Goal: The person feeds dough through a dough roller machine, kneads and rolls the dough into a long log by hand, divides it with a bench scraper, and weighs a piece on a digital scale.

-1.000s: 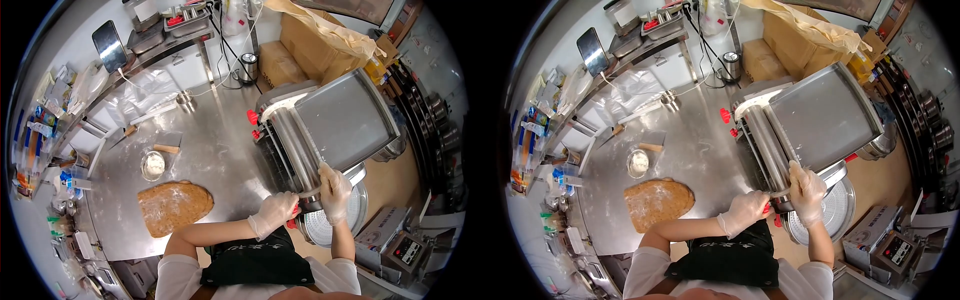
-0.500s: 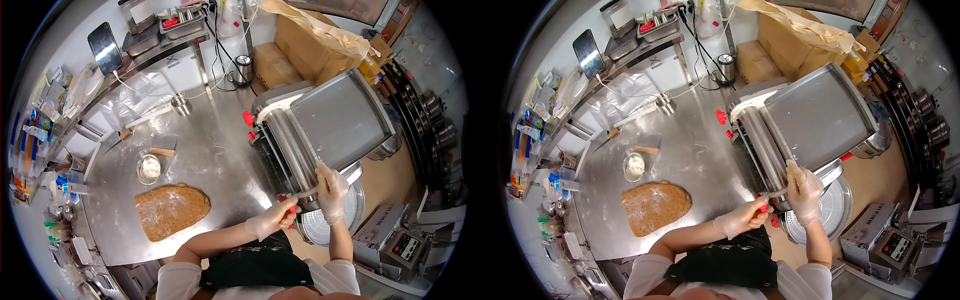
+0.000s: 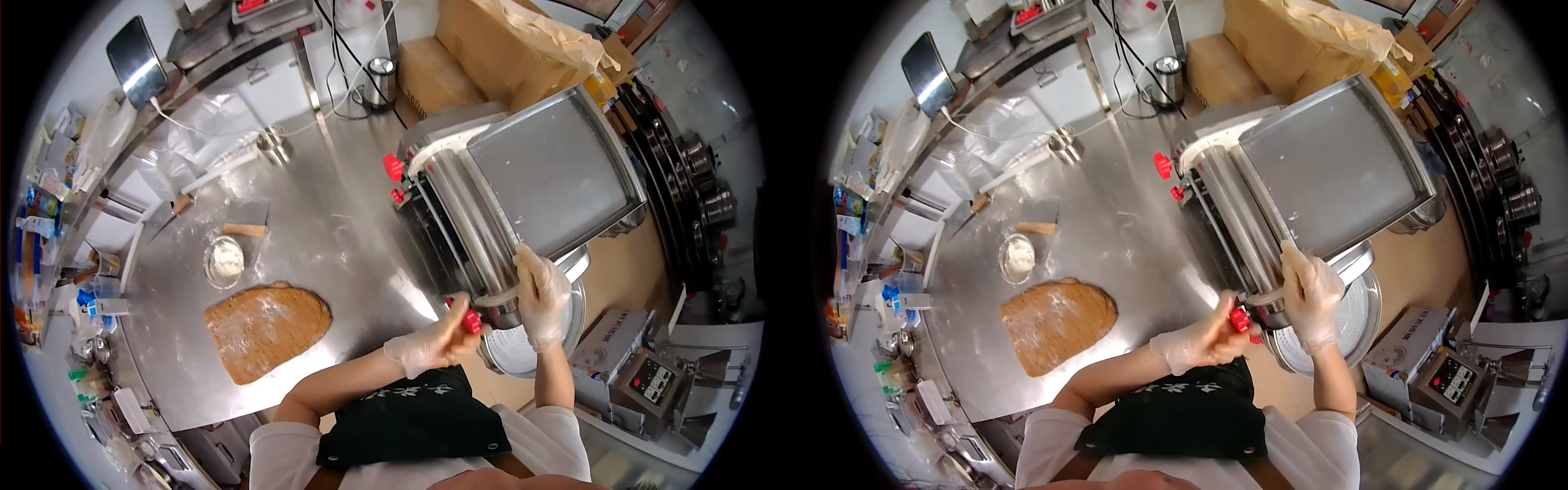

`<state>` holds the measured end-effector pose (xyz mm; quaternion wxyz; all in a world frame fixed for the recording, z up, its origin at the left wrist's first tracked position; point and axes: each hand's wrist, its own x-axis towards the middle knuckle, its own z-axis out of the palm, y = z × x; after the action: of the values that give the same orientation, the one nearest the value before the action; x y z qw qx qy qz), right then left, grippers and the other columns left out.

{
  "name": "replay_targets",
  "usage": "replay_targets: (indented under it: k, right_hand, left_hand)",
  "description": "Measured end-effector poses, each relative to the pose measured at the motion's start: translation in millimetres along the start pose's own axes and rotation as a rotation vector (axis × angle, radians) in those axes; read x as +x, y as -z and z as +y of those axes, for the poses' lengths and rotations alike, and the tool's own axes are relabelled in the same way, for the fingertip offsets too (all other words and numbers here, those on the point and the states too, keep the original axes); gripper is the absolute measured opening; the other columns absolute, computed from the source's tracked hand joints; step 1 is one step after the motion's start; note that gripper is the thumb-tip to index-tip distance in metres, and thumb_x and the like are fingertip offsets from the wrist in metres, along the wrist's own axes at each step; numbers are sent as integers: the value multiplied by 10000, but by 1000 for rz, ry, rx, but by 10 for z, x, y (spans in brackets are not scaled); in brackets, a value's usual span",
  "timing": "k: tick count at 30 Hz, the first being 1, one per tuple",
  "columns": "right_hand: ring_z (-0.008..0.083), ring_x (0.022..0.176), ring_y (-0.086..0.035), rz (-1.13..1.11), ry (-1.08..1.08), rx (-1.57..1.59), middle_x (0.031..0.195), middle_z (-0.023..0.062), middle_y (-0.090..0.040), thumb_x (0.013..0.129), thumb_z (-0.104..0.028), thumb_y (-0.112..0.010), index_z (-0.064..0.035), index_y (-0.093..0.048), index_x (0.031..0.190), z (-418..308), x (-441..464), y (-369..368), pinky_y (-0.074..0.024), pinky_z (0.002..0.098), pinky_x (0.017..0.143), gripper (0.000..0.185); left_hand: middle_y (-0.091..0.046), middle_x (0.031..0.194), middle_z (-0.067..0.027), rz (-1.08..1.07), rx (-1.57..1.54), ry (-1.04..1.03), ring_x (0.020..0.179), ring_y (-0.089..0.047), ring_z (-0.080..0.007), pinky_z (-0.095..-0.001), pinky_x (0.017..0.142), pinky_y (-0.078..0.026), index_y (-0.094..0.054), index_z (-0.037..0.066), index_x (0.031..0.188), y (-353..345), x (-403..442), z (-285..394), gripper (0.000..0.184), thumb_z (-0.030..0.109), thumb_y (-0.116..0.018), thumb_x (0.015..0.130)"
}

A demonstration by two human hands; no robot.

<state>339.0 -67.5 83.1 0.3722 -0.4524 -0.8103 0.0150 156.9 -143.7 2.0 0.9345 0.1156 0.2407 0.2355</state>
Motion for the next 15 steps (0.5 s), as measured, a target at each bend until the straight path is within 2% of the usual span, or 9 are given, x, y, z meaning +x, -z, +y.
replay_targets:
  k: [3, 4, 6, 7, 8, 9, 12, 14, 15]
  right_hand:
    - [204, 689, -662, -40, -6, -13, 827, 91, -711, 856, 87, -676, -13, -705, 1116, -22, 39, 25, -510, 309, 636, 280]
    - [201, 685, -660, -48, -10, -17, 831, 91, -713, 855, 87, -678, -12, -705, 1117, -8, 32, 29, -510, 307, 633, 282]
    - [197, 676, -656, -63, -17, -24, 840, 91, -718, 852, 88, -680, -9, -705, 1121, 15, 12, 30, -509, 303, 626, 287]
    - [184, 658, -643, -70, -11, -31, 838, 85, -718, 849, 92, -684, -5, -708, 1123, -6, 40, 37, -504, 292, 615, 292]
    - [197, 652, -639, -67, -20, -17, 820, 87, -701, 828, 97, -696, -13, -707, 1131, -18, 44, 29, -504, 302, 607, 322]
    - [210, 645, -634, -63, -27, -3, 802, 89, -685, 808, 102, -708, -20, -706, 1138, -24, 50, 19, -503, 312, 598, 352]
    - [222, 640, -640, -57, -11, -5, 801, 93, -689, 785, 113, -715, -10, -705, 1142, -20, 60, 14, -507, 321, 589, 378]
    - [220, 633, -641, -34, 32, -20, 797, 90, -694, 784, 114, -715, -3, -705, 1140, -15, 88, -6, -507, 321, 584, 375]
    - [212, 622, -640, -31, 28, -23, 793, 79, -702, 779, 119, -714, -8, -707, 1139, -16, 92, -16, -502, 317, 573, 382]
  left_hand:
    - [-422, 643, 63, 24, -256, 70, 461, -326, -49, -205, 467, -270, -558, 90, 1031, -117, 62, 18, 688, 766, -468, 935]
    - [-439, 647, 64, 42, -249, 88, 470, -351, -60, -217, 463, -287, -551, 77, 1026, -64, 101, -5, 603, 676, -555, 951]
    - [-506, 651, 10, 263, 407, -224, 479, -437, -108, -244, 465, -362, -560, 56, 1025, -46, 147, -63, 498, 537, -662, 945]
    - [-525, 676, -20, 236, 814, -456, 515, -489, -144, -273, 474, -405, -569, 52, 1031, -32, 144, -77, 436, 455, -689, 911]
    - [-544, 701, -49, 400, 1418, -725, 550, -541, -180, -302, 482, -447, -579, 49, 1037, -22, 139, -90, 386, 372, -716, 877]
    - [-563, 725, -78, 668, 1797, -981, 586, -593, -216, -331, 491, -490, -589, 45, 1042, -27, 123, -85, 352, 290, -744, 842]
    - [-573, 788, -61, 693, 1969, -954, 643, -611, -219, -329, 520, -501, -584, 48, 1133, -59, 48, -20, 393, 237, -729, 819]
    - [-596, 832, -36, 645, 1577, -862, 644, -595, -180, -307, 558, -498, -572, 35, 1204, -16, 10, -15, 514, 354, -759, 847]
    - [-593, 832, -23, 452, 1231, -588, 642, -583, -164, -300, 568, -493, -568, 31, 1222, -16, -40, 46, 552, 411, -746, 863]
